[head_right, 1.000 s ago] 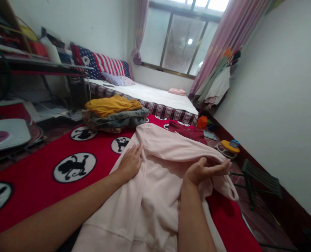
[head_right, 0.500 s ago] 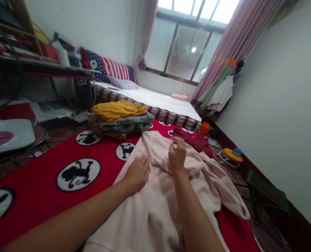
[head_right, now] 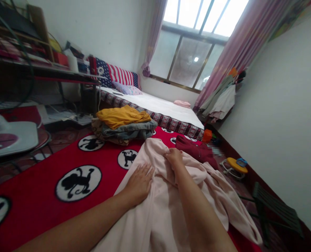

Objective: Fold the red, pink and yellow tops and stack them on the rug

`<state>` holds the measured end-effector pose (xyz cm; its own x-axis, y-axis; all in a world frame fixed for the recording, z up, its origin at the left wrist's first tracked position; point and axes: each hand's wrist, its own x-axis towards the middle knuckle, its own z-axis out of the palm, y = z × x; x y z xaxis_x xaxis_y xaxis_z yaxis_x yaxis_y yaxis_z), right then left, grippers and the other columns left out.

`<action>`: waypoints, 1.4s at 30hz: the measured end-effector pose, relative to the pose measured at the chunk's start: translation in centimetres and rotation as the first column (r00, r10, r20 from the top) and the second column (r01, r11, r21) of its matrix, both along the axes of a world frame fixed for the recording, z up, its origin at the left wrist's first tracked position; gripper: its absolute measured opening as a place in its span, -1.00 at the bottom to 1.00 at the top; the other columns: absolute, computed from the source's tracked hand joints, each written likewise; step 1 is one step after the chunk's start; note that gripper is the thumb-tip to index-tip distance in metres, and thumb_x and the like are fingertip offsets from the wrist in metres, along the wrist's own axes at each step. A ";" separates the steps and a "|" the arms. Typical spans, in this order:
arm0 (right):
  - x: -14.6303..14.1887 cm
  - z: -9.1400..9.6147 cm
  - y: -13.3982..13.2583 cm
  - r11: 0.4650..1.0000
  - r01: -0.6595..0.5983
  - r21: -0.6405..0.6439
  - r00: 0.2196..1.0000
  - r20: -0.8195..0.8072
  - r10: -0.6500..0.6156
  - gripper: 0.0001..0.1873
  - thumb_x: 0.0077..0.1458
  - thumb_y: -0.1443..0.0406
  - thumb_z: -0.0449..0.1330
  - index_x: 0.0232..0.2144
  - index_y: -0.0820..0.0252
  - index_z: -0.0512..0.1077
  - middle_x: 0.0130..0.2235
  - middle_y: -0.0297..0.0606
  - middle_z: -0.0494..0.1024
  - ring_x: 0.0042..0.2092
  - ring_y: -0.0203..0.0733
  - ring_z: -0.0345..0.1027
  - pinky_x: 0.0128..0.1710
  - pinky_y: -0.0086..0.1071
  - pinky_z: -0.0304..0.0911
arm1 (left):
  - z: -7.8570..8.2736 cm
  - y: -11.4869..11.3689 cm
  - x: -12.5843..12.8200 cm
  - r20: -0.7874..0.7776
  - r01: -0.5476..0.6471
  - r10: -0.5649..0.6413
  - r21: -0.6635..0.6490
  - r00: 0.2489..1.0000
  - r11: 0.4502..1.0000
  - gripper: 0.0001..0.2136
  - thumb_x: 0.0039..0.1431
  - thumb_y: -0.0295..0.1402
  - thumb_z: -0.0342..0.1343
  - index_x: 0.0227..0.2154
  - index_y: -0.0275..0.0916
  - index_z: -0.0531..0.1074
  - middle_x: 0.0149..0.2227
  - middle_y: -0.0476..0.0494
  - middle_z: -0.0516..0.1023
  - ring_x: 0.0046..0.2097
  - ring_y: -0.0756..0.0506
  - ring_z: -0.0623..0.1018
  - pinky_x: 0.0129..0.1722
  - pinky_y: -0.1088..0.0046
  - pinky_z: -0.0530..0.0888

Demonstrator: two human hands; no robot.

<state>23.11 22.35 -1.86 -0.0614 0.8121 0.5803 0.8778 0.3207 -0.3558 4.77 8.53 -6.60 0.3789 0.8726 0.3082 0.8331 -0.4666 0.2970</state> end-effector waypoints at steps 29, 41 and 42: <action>-1.4 4.6 -8.8 0.888 -0.337 -0.313 0.775 -0.628 0.072 -0.56 -0.21 0.02 0.35 -0.36 0.23 0.48 -0.41 -0.25 0.52 -0.36 -0.15 0.37 -0.40 -0.34 0.24 | 0.0 0.0 0.4 0.045 -0.031 0.030 0.021 0.999 0.999 -0.52 0.30 -0.35 -0.16 0.23 -0.46 0.22 0.27 -0.42 0.21 0.31 -0.31 0.18 0.30 0.08 0.04; -3.2 0.6 -13.5 0.933 -0.332 -0.139 0.936 -0.169 0.308 -0.85 0.12 0.19 0.14 -0.32 0.15 0.38 -0.35 -0.26 0.49 -0.34 -0.20 0.36 -0.34 -0.37 0.23 | 0.3 0.2 0.1 0.245 0.023 -0.051 0.116 0.968 0.993 -0.57 0.08 -0.47 0.04 0.05 -0.42 0.42 0.06 -0.41 0.44 0.17 -0.32 0.33 0.23 0.07 0.25; -3.5 0.5 -13.2 0.925 -0.324 -0.198 0.906 -0.346 0.244 -0.76 0.11 0.11 0.15 -0.26 0.14 0.37 -0.35 -0.28 0.49 -0.38 -0.23 0.36 -0.41 -0.40 0.23 | 0.3 0.2 0.1 0.260 0.020 -0.050 0.114 0.964 0.993 -0.59 0.07 -0.48 0.05 0.02 -0.43 0.44 0.05 -0.41 0.45 0.17 -0.32 0.34 0.22 0.07 0.26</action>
<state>19.56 9.17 -1.36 -0.1612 0.9053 0.3931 0.5947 0.4069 -0.6933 4.90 8.73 -6.33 0.3019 0.8155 0.4938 0.7155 -0.5361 0.4479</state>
